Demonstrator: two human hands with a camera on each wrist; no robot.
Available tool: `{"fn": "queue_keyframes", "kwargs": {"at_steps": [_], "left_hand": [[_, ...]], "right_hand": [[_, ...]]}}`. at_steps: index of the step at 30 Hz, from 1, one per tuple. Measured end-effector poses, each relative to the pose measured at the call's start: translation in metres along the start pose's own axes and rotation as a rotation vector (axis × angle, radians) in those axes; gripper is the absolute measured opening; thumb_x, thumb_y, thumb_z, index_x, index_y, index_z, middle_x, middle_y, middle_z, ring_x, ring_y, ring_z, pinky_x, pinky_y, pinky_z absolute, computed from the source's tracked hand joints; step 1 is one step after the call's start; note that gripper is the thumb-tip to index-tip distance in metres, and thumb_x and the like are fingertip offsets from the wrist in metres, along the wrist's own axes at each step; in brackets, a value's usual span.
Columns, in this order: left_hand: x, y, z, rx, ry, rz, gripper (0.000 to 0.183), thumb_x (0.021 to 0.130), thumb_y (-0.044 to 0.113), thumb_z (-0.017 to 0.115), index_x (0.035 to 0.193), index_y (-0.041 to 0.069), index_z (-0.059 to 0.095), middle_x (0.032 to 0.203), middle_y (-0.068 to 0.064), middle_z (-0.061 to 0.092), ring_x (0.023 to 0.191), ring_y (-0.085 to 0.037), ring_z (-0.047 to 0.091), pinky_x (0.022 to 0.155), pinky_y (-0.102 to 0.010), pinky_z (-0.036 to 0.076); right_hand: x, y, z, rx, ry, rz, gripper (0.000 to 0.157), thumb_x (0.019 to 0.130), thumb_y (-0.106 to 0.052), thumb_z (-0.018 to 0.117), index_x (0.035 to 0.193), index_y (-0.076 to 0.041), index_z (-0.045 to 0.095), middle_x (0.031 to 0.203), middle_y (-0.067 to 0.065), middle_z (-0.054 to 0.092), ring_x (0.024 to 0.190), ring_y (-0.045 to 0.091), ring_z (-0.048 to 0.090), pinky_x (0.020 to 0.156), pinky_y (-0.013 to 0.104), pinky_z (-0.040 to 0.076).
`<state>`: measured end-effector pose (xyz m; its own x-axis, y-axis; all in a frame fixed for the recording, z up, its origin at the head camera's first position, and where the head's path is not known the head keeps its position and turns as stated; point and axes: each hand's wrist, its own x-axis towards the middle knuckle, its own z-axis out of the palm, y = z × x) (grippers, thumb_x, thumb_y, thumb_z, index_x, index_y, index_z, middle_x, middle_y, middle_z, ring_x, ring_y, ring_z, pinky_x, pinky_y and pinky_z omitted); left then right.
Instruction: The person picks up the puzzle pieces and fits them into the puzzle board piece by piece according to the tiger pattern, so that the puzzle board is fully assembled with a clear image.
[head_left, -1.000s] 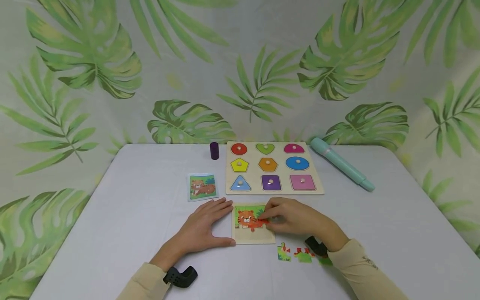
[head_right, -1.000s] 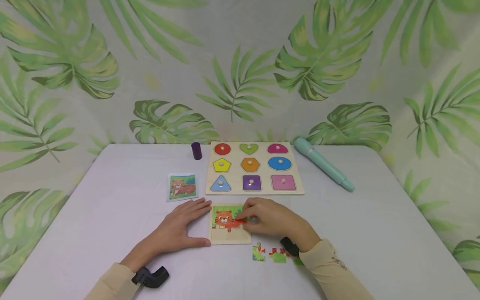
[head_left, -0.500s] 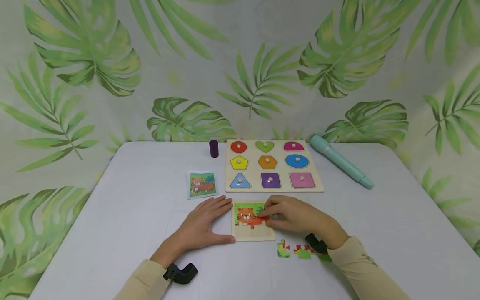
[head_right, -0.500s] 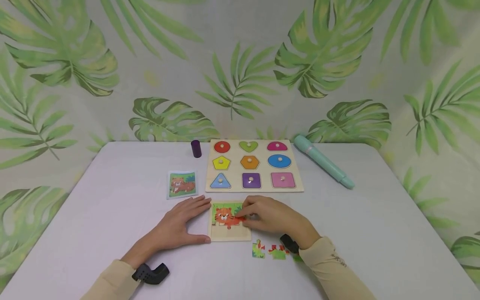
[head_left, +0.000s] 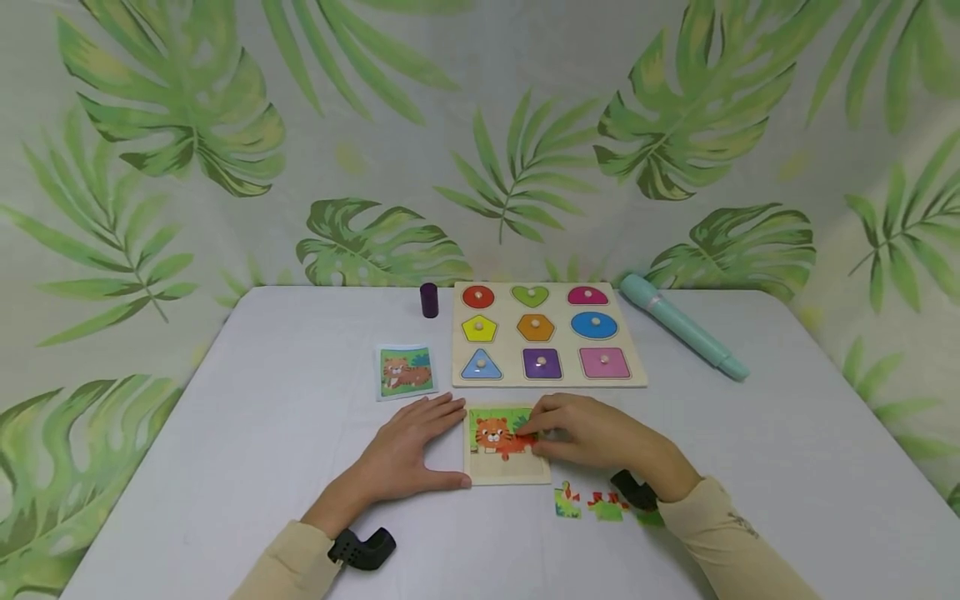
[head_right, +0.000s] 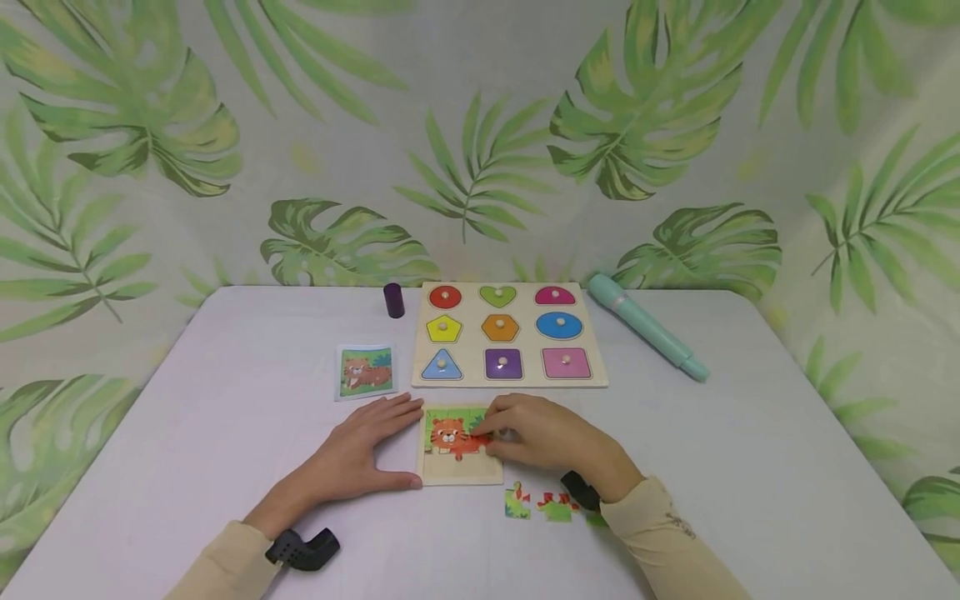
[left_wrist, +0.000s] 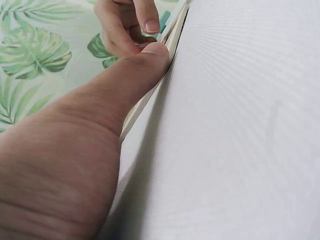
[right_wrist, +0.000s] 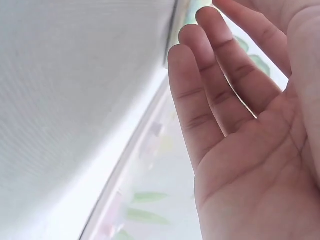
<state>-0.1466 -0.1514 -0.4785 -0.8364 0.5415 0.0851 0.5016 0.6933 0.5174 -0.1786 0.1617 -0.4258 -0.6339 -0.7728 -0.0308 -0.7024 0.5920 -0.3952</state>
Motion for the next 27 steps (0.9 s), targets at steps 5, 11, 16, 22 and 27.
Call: {"fn": "queue_keyframes", "kwargs": {"at_steps": [5,11,16,22,27], "left_hand": [[0.0,-0.001,0.002,-0.005,0.0,-0.005,0.095,0.08,0.071,0.074,0.155,0.018,0.049,0.164,0.005,0.041,0.156,-0.019,0.028,0.128,-0.051,0.023],[-0.002,0.0,0.003,-0.003,-0.003,-0.005,0.095,0.081,0.071,0.074,0.155,0.018,0.049,0.163,0.005,0.042,0.156,-0.02,0.029,0.128,-0.052,0.024],[-0.001,0.001,0.002,-0.003,-0.004,-0.005,0.095,0.081,0.071,0.074,0.155,0.018,0.049,0.164,0.004,0.042,0.156,-0.02,0.028,0.128,-0.051,0.023],[-0.001,0.001,0.001,-0.003,-0.005,-0.006,0.095,0.081,0.07,0.075,0.156,0.017,0.048,0.164,0.004,0.041,0.157,-0.02,0.028,0.128,-0.051,0.022],[0.0,0.001,-0.001,0.0,-0.001,-0.004,0.095,0.081,0.069,0.076,0.156,0.017,0.048,0.164,0.004,0.041,0.157,-0.02,0.028,0.128,-0.05,0.022]], "right_hand": [[-0.002,-0.003,-0.004,0.046,-0.003,0.023,0.027,0.097,-0.028,0.074,0.123,-0.023,0.076,0.116,-0.012,0.072,0.109,0.007,0.064,0.097,0.033,0.059],[-0.007,-0.005,-0.006,0.057,-0.006,0.054,0.027,0.097,-0.027,0.074,0.123,-0.024,0.076,0.115,-0.013,0.072,0.109,0.008,0.065,0.095,0.032,0.059],[-0.014,-0.003,-0.007,0.044,0.004,0.052,0.028,0.096,-0.024,0.075,0.124,-0.02,0.076,0.115,-0.01,0.072,0.106,0.009,0.065,0.094,0.032,0.06],[-0.025,-0.003,-0.01,0.042,0.026,0.044,0.029,0.095,-0.022,0.076,0.123,-0.018,0.076,0.114,-0.008,0.073,0.106,0.01,0.066,0.094,0.034,0.06],[-0.034,-0.006,-0.011,0.052,0.013,0.098,0.028,0.096,-0.024,0.075,0.124,-0.022,0.076,0.115,-0.011,0.072,0.107,0.009,0.066,0.094,0.034,0.06]]}}
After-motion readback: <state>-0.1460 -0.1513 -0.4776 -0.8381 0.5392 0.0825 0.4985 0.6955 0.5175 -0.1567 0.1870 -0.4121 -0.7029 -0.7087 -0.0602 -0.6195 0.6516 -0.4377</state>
